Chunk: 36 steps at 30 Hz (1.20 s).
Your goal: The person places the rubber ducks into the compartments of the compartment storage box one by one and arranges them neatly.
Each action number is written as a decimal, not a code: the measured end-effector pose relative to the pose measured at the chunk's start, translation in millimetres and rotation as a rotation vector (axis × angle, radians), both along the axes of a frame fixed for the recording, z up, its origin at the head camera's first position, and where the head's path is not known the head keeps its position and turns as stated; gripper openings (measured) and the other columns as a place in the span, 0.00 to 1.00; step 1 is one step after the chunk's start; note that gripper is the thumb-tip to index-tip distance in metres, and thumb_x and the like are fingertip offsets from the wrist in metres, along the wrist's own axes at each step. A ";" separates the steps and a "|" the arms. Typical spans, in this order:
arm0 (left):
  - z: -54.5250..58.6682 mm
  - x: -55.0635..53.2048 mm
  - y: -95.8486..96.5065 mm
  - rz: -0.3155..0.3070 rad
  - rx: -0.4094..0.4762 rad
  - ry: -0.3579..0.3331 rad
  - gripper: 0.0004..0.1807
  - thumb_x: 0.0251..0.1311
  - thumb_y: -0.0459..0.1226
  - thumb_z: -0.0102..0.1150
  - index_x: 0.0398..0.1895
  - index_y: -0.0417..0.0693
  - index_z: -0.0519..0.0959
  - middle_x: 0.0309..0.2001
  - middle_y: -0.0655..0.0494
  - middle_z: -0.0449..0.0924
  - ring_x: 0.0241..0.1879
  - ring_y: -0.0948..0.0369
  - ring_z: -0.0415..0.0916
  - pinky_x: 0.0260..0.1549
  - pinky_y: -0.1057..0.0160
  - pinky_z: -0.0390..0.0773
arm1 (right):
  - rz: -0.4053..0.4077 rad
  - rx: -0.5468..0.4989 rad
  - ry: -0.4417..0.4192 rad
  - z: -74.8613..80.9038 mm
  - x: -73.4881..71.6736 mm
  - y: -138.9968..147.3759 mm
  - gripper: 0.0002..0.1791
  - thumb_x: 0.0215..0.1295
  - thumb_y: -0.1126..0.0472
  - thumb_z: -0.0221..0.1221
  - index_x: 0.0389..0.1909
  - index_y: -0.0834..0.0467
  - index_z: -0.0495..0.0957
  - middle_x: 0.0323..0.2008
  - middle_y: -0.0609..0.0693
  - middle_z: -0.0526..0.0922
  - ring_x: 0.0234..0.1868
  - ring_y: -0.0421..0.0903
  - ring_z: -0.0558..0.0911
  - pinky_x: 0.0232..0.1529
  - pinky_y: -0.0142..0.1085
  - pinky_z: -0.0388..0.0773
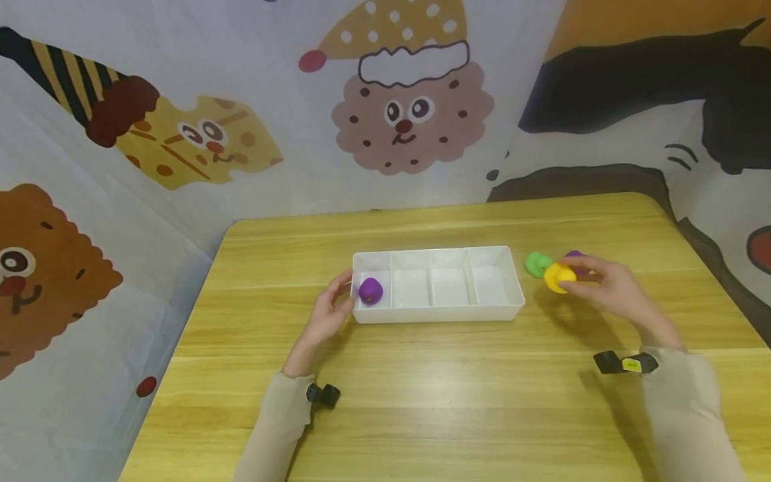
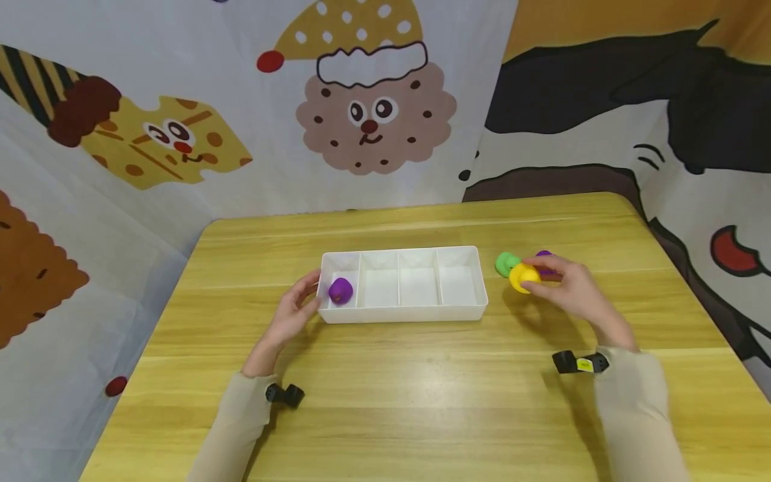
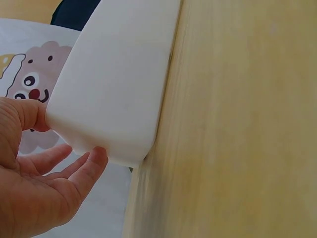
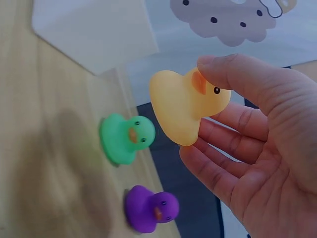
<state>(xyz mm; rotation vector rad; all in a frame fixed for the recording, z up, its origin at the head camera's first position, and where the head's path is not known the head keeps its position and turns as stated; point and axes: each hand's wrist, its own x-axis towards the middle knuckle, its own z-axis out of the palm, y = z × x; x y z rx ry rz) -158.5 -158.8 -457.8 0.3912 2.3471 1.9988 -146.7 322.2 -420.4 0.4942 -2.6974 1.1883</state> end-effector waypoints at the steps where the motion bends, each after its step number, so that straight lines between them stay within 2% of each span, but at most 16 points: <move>1: -0.3 -0.2 -0.1 0.000 0.001 0.000 0.28 0.57 0.17 0.46 0.64 0.23 0.58 0.63 0.27 0.59 0.60 0.35 0.61 0.59 0.49 0.69 | 0.000 0.005 0.016 1.7 -0.9 -0.2 0.22 0.50 0.74 0.66 0.48 0.71 0.76 0.46 0.67 0.77 0.38 0.24 0.73 0.41 0.11 0.70; 5: -0.3 0.0 -0.4 -0.005 0.000 0.002 0.28 0.57 0.17 0.46 0.64 0.23 0.57 0.63 0.27 0.59 0.60 0.35 0.61 0.60 0.49 0.69 | -0.005 0.020 0.049 9.9 -3.4 -0.7 0.22 0.49 0.75 0.66 0.48 0.71 0.77 0.44 0.64 0.79 0.36 0.25 0.74 0.41 0.11 0.71; 9: -0.2 -0.2 -0.7 -0.013 0.003 0.002 0.28 0.57 0.17 0.46 0.64 0.23 0.57 0.63 0.27 0.58 0.60 0.35 0.60 0.60 0.49 0.69 | -0.046 0.018 0.022 21.0 -4.2 -1.7 0.21 0.51 0.71 0.66 0.49 0.69 0.77 0.41 0.41 0.79 0.36 0.25 0.74 0.39 0.11 0.72; 11: -0.3 -0.2 -0.9 -0.015 0.006 0.002 0.28 0.57 0.17 0.46 0.64 0.22 0.57 0.63 0.27 0.58 0.60 0.35 0.60 0.60 0.49 0.69 | -0.073 0.014 0.003 26.9 -4.2 -2.9 0.21 0.52 0.70 0.66 0.49 0.67 0.78 0.40 0.35 0.77 0.36 0.24 0.74 0.37 0.11 0.73; 13: -0.5 -0.2 -1.1 -0.016 0.010 0.005 0.28 0.57 0.17 0.46 0.64 0.22 0.57 0.63 0.26 0.59 0.60 0.35 0.61 0.60 0.49 0.69 | -0.096 0.018 -0.017 32.1 -3.9 -4.2 0.21 0.53 0.68 0.67 0.50 0.66 0.78 0.42 0.38 0.78 0.36 0.24 0.74 0.35 0.12 0.73; 17: -0.3 0.1 -1.0 -0.015 0.012 0.012 0.29 0.56 0.16 0.46 0.64 0.22 0.57 0.63 0.26 0.59 0.60 0.35 0.61 0.60 0.48 0.69 | -0.105 0.031 -0.052 40.0 -4.2 -7.1 0.22 0.54 0.66 0.66 0.52 0.66 0.77 0.47 0.59 0.79 0.35 0.23 0.74 0.31 0.16 0.76; 19: -0.1 0.3 -0.8 -0.011 0.012 0.014 0.29 0.56 0.16 0.46 0.63 0.22 0.57 0.63 0.26 0.59 0.60 0.34 0.61 0.60 0.48 0.69 | -0.104 0.028 -0.070 43.3 -4.7 -8.7 0.23 0.55 0.66 0.66 0.52 0.66 0.76 0.49 0.64 0.77 0.35 0.23 0.75 0.30 0.17 0.78; 27: -0.7 0.1 -0.6 -0.008 0.016 0.020 0.29 0.56 0.16 0.46 0.63 0.22 0.57 0.62 0.25 0.59 0.59 0.34 0.61 0.60 0.47 0.69 | -0.083 0.011 -0.113 53.7 -6.7 -19.6 0.24 0.56 0.65 0.65 0.54 0.66 0.74 0.50 0.65 0.76 0.34 0.24 0.76 0.28 0.22 0.80; 36: -0.6 -0.2 -0.5 -0.012 0.028 0.001 0.28 0.57 0.16 0.45 0.63 0.22 0.57 0.63 0.26 0.58 0.61 0.34 0.59 0.61 0.46 0.67 | -0.061 -0.005 -0.088 57.7 -10.6 -33.5 0.22 0.56 0.63 0.65 0.53 0.66 0.76 0.48 0.65 0.77 0.31 0.25 0.78 0.22 0.27 0.81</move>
